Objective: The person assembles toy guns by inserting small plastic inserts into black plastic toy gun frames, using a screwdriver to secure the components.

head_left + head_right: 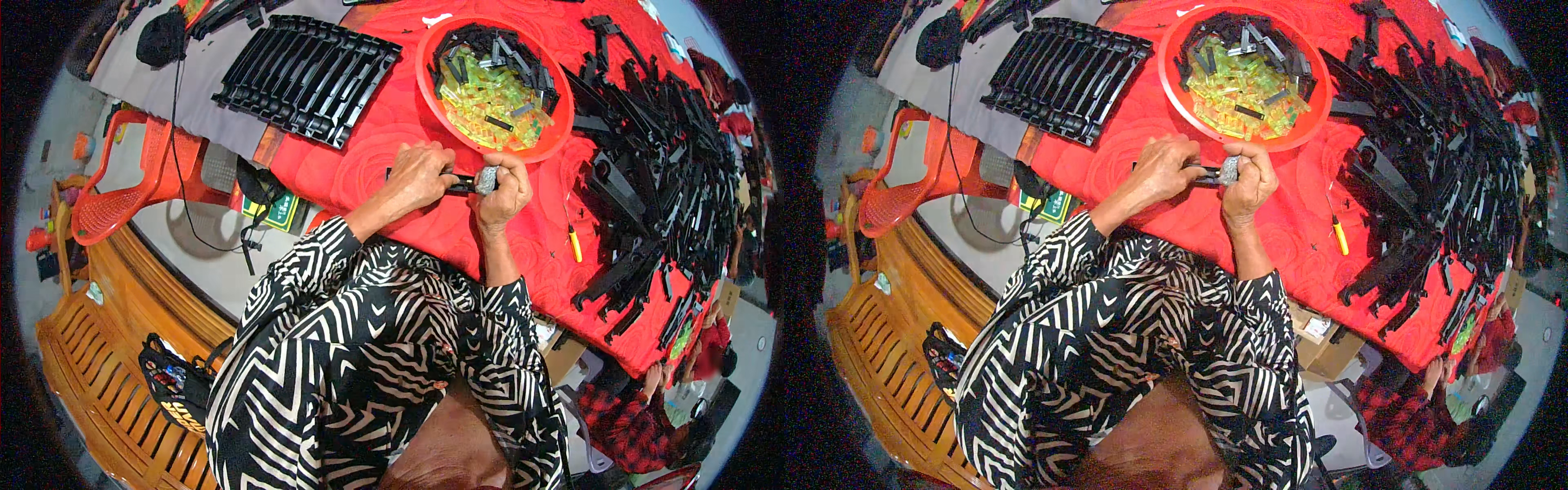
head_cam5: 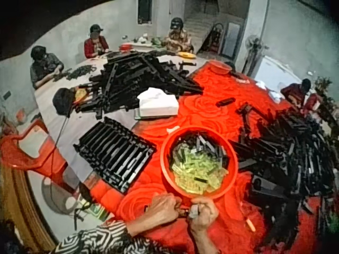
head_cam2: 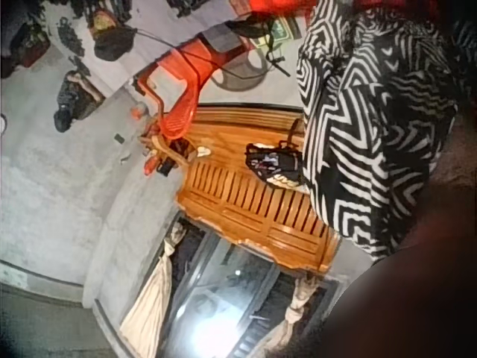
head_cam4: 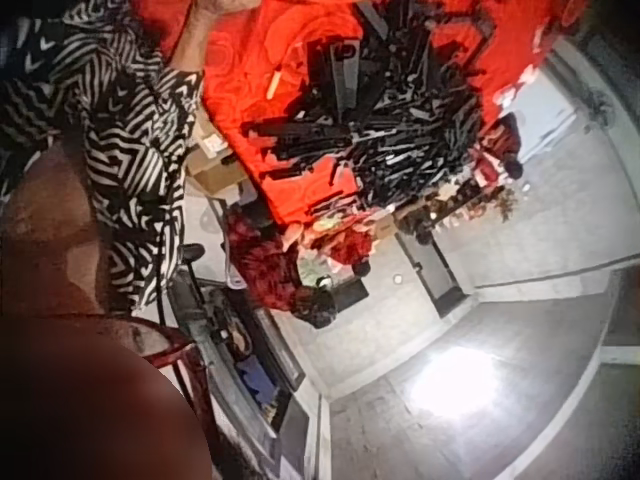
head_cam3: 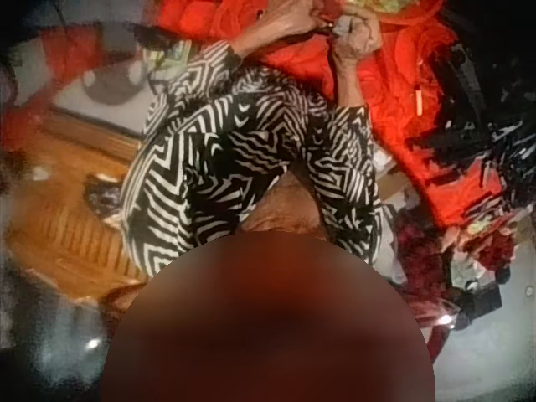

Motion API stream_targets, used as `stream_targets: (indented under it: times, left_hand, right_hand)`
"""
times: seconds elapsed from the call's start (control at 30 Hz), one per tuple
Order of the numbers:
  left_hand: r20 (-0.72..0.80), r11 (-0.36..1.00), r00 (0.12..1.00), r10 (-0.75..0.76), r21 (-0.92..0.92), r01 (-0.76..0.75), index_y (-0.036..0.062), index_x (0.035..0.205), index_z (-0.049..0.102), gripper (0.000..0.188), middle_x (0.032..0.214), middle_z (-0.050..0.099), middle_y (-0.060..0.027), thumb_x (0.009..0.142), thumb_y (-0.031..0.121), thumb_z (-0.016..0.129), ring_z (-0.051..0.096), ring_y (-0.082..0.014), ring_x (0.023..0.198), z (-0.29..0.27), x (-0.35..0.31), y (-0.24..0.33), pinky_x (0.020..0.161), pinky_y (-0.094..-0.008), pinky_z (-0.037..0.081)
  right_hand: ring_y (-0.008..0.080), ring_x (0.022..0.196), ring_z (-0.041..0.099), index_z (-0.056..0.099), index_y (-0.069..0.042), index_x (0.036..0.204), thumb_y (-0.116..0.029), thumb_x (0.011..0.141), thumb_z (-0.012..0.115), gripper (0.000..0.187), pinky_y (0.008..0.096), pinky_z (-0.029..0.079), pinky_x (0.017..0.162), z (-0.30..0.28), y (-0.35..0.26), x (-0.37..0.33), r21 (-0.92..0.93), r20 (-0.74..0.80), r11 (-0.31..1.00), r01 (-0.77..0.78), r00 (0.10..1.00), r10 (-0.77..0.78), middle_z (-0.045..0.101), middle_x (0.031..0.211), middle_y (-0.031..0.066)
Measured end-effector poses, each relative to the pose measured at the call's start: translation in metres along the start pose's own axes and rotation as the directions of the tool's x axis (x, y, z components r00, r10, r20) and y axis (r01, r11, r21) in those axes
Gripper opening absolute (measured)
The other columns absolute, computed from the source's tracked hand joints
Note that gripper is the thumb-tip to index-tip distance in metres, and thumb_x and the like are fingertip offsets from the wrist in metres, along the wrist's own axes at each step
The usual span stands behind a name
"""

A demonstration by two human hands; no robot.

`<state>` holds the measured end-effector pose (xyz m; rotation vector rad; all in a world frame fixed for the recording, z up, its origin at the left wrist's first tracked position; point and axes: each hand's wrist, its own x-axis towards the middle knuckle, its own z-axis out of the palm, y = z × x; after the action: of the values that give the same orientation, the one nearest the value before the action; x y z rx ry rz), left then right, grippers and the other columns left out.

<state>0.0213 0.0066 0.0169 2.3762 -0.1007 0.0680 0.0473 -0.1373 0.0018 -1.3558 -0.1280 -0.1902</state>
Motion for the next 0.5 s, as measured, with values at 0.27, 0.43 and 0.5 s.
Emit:
stream_targets:
  times: [0.27, 0.43, 0.5]
  left_hand:
    - [0.04, 0.993, 0.992, -0.12, 0.021, 0.119, 0.0056, 0.064, 0.057, 0.018, 0.067, 0.058, -0.012, 0.062, 0.018, 0.07, 0.057, -0.0323, 0.072, 0.002, 0.005, 0.004, 0.062, -0.0454, 0.037]
    - [0.081, 0.988, 0.985, -0.152, 0.039, 0.15, 0.0057, 0.065, 0.057, 0.02, 0.07, 0.058, -0.0124, 0.062, 0.019, 0.071, 0.057, -0.0323, 0.075, -0.001, 0.007, 0.006, 0.065, -0.0465, 0.038]
    - [0.066, 0.991, 0.989, -0.132, 0.022, 0.131, 0.0061, 0.064, 0.057, 0.019, 0.071, 0.059, -0.0123, 0.061, 0.018, 0.071, 0.057, -0.032, 0.075, 0.0, 0.006, 0.008, 0.064, -0.0466, 0.037]
  right_hand:
    - [0.0093, 0.049, 0.047, 0.059, 0.004, 0.08, -0.008, 0.077, 0.039, 0.023, 0.0226, 0.039, 0.046, 0.007, -0.014, 0.0, 0.161, -0.067, 0.987, -0.022, 0.997, 0.034, 0.054, 0.064, 0.0046]
    - [0.0101, 0.046, 0.047, 0.06, 0.003, 0.081, -0.008, 0.078, 0.038, 0.025, 0.0233, 0.037, 0.042, 0.013, -0.012, 0.0, 0.134, -0.027, 0.99, -0.039, 0.999, 0.043, 0.052, 0.06, 0.0042]
    - [0.0093, 0.047, 0.047, 0.06, 0.002, 0.081, -0.007, 0.077, 0.037, 0.025, 0.0232, 0.037, 0.043, 0.014, -0.011, 0.0, 0.131, -0.017, 0.991, -0.035, 0.999, 0.037, 0.052, 0.06, 0.0033]
